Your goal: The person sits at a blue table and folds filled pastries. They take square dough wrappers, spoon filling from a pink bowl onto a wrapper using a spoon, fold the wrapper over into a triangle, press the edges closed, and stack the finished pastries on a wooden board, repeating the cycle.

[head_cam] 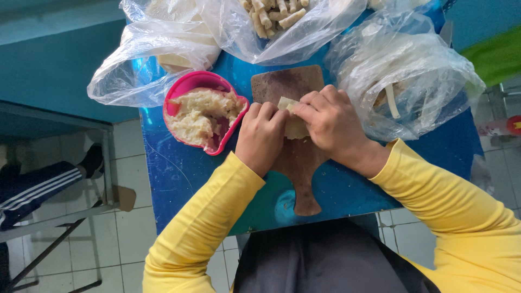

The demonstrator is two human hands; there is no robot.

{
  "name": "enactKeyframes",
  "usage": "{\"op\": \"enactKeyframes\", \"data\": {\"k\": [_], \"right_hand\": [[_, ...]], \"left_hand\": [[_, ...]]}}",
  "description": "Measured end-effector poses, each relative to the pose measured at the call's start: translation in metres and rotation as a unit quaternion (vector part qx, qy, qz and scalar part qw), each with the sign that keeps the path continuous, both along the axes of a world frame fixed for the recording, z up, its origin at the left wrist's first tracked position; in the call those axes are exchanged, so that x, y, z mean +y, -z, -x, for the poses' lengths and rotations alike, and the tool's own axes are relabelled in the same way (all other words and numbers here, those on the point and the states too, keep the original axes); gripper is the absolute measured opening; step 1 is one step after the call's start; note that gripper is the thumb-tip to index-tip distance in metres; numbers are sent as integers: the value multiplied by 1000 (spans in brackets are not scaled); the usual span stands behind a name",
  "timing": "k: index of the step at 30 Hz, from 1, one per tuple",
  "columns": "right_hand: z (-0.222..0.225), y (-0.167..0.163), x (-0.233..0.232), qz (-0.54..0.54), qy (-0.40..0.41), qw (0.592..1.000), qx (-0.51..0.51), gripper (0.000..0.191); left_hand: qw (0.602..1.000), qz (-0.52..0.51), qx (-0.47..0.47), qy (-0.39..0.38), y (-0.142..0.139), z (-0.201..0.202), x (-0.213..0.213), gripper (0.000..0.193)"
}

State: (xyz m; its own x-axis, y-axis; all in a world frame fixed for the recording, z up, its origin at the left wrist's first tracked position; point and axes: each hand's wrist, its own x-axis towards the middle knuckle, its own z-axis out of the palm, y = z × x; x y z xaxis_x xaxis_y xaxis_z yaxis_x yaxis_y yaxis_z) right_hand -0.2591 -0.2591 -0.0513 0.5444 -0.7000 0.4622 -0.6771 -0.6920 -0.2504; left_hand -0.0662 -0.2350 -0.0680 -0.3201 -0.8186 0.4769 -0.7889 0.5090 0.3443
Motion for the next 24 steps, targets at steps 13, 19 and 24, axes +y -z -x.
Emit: {"op": "enactKeyframes", "data": {"k": [13,19,24], "right_hand": [[-60,-19,31,-132,30,981,-137,13],[-81,-72,73,183,-18,966,-180,19],[-107,-126,49,330,76,940,-37,34]], "left_hand": [[987,-88,-29,-128,-6,-48,58,21],[990,-58,-13,-131,-13,-98,87,19],[990,-64,13,-126,-32,-121,107,25]]}}
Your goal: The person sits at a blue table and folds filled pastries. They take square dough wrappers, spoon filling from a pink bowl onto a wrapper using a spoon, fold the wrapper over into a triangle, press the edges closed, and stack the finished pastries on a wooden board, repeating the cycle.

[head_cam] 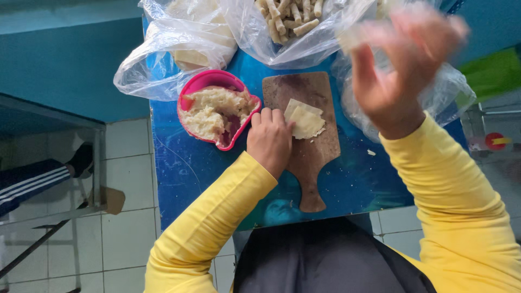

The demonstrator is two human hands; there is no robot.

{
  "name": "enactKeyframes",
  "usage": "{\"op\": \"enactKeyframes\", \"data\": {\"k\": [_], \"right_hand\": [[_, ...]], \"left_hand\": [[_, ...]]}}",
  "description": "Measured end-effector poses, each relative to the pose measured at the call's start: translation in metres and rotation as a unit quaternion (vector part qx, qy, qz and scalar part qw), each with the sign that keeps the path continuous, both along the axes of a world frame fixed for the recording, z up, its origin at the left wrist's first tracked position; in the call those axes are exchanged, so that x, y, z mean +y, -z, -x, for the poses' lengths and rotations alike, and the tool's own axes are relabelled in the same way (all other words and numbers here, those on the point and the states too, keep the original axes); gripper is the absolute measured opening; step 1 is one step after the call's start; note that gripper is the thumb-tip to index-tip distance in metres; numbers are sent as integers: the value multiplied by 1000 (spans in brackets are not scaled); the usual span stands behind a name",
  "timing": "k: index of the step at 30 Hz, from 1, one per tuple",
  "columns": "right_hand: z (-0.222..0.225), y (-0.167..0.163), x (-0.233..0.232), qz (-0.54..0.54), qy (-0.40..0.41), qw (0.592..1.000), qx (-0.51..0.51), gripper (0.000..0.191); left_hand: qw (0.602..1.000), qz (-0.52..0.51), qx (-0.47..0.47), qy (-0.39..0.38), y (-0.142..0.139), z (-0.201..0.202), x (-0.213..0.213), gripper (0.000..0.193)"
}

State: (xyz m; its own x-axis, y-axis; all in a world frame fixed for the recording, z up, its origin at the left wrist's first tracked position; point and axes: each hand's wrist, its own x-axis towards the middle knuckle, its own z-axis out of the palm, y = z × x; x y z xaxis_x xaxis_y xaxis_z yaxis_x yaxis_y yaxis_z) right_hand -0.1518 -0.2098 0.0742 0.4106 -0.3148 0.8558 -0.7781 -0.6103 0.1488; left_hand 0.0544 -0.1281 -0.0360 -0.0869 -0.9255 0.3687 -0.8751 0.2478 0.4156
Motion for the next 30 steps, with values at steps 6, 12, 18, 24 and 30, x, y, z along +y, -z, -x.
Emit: {"op": "enactKeyframes", "data": {"k": [6,12,18,24,30], "right_hand": [[-2,-28,39,-160,35,986,-32,41],[55,7,99,-310,136,941,-19,19],[142,35,112,-377,169,911,-22,31],[200,27,115,-373,99,921,-57,16],[210,34,115,-423,133,895,-50,23]], "left_hand": [[999,28,23,24,-14,-11,14,16],[981,23,181,69,-11,-7,12,16],[931,-65,354,62,-35,72,14,33],[836,-173,506,122,-55,136,44,35],[956,-59,274,83,-53,132,79,42]]}}
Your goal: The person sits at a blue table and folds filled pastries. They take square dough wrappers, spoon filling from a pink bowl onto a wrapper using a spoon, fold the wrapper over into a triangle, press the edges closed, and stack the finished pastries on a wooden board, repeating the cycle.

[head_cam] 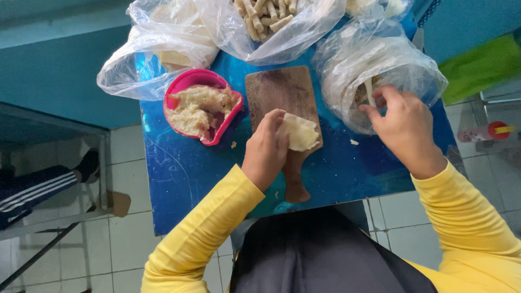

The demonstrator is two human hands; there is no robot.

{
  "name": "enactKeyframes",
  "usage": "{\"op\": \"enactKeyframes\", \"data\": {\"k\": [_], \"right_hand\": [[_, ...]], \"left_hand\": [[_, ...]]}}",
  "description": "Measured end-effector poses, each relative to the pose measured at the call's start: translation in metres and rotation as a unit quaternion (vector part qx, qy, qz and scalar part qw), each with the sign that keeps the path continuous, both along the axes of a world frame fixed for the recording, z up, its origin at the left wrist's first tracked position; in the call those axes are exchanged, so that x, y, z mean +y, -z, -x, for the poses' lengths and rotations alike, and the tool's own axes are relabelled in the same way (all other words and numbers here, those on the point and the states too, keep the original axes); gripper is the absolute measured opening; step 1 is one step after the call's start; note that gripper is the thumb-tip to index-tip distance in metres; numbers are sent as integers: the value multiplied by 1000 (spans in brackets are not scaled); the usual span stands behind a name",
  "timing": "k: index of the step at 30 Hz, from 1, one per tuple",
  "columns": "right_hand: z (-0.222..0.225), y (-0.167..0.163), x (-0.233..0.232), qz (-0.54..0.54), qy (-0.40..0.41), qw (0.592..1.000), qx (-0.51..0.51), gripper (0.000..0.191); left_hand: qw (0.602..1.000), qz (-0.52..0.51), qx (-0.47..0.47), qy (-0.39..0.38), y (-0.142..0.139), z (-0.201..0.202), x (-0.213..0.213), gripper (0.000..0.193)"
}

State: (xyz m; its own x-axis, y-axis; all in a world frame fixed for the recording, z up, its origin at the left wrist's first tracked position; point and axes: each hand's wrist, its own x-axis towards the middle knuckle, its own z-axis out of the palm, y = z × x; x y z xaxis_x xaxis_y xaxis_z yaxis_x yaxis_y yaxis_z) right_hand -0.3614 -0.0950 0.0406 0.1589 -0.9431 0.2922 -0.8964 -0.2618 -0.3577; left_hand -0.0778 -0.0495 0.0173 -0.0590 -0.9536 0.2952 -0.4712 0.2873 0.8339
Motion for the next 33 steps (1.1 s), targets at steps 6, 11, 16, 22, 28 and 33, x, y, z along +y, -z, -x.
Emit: {"op": "enactKeyframes", "data": {"k": [6,11,16,22,28,33], "right_hand": [[19,13,-16,59,-23,998,3,16],[40,12,-35,128,-52,986,-91,8],[38,15,-49,95,-59,976,-184,15],[43,30,-39,133,-22,976,-171,8],[53,53,-44,46,15,946,-321,16],[59,64,-42,-25,40,875,-482,12]], "left_hand": [[977,111,-178,-43,4,8,4,22],[949,117,-288,-59,7,22,0,14],[956,112,-258,-78,6,31,13,15],[967,60,-231,-84,7,19,23,13],[972,63,-213,-79,12,19,23,16],[973,38,-210,-85,16,23,25,15]]}}
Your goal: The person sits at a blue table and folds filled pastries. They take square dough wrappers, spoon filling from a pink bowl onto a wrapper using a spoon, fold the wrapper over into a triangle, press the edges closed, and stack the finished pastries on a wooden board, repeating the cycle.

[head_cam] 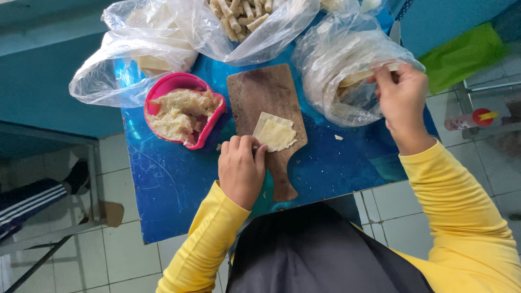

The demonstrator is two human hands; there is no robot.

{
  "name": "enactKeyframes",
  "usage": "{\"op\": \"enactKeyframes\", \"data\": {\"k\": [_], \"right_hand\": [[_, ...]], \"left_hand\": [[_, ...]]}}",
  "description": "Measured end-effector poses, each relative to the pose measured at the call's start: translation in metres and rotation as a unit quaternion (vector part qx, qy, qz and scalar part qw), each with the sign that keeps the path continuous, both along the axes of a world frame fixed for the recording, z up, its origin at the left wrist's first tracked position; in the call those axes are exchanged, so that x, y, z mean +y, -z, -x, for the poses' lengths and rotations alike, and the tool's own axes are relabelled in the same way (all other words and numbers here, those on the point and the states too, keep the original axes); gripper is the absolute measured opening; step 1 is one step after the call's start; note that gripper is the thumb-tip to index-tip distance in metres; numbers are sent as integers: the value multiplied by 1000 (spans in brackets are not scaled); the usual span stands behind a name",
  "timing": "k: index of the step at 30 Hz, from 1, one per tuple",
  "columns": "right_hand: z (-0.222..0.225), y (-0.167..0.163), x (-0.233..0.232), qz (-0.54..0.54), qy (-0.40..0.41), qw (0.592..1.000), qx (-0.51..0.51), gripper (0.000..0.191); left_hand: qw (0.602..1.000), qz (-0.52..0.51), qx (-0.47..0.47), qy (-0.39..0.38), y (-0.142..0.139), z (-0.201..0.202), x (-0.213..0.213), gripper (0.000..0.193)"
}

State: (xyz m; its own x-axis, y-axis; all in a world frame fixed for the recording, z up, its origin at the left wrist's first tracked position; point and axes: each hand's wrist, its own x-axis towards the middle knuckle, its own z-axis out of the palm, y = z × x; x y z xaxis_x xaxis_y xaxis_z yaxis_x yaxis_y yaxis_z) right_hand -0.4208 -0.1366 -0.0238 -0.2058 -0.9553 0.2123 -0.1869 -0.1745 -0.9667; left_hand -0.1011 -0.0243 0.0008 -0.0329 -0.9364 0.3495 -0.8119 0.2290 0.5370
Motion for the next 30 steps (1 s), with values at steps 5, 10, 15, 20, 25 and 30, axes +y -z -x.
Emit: {"op": "enactKeyframes", "data": {"k": [5,10,15,20,25,30], "right_hand": [[7,-7,14,-24,28,994,-106,7],[5,-28,50,-58,31,981,-184,9],[-19,-32,80,-81,-22,970,-230,8],[-65,-15,87,-118,-99,973,-172,12],[-106,-13,95,-99,-149,984,3,16],[-125,-25,107,58,-175,965,189,8]], "left_hand": [[1000,-11,2,-3,5,0,3,13],[1000,4,21,-12,15,-5,8,9],[999,-4,44,-18,26,-10,17,10],[998,-12,47,-34,33,-9,23,14],[998,-25,30,-44,34,-15,24,12],[999,-28,10,-28,32,-24,22,12]]}}
